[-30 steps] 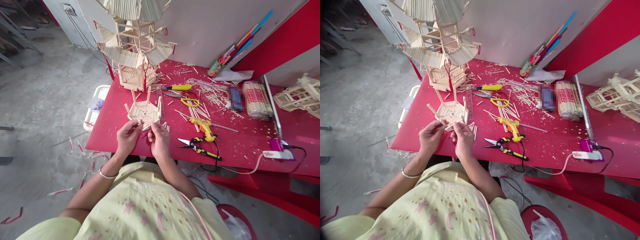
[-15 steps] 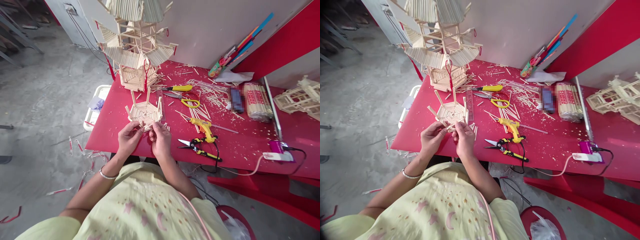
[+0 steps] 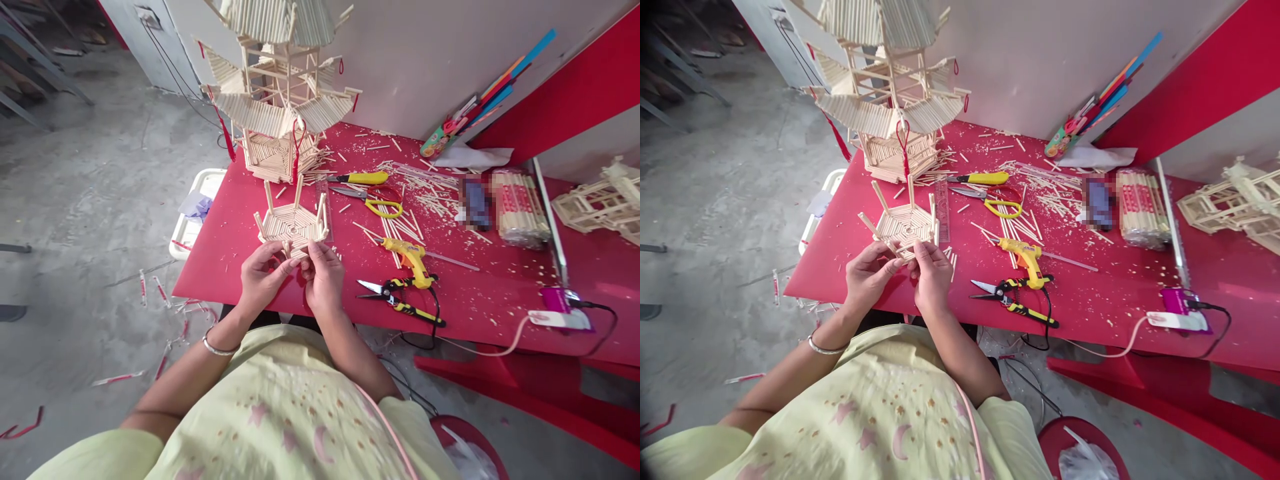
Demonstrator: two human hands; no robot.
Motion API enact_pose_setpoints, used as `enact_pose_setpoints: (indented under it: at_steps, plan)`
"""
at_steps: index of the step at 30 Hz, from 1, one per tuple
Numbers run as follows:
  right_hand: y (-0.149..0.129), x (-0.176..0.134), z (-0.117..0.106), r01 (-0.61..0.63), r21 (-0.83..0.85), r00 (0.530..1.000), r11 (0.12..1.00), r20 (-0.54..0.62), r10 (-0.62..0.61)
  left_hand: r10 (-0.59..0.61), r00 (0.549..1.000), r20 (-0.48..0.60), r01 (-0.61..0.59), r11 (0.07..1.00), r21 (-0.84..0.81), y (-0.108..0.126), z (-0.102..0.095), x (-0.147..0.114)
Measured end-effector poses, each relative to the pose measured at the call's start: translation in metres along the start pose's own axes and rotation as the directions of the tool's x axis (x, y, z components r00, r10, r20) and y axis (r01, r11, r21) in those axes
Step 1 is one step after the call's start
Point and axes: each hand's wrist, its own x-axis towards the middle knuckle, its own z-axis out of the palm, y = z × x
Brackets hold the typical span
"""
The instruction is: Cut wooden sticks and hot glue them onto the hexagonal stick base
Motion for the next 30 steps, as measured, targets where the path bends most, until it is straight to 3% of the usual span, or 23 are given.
enact_pose_setpoints:
  at_steps: [30]
  plan:
    - [-0.0018, 0.0049, -0.0022, -0.013, 0.036, 1.0, 0.999, 0.014, 0.013, 0.102, 0.995, 0.011, -0.103, 0.989, 0.102, -0.0023, 0.0026, -0.0001]
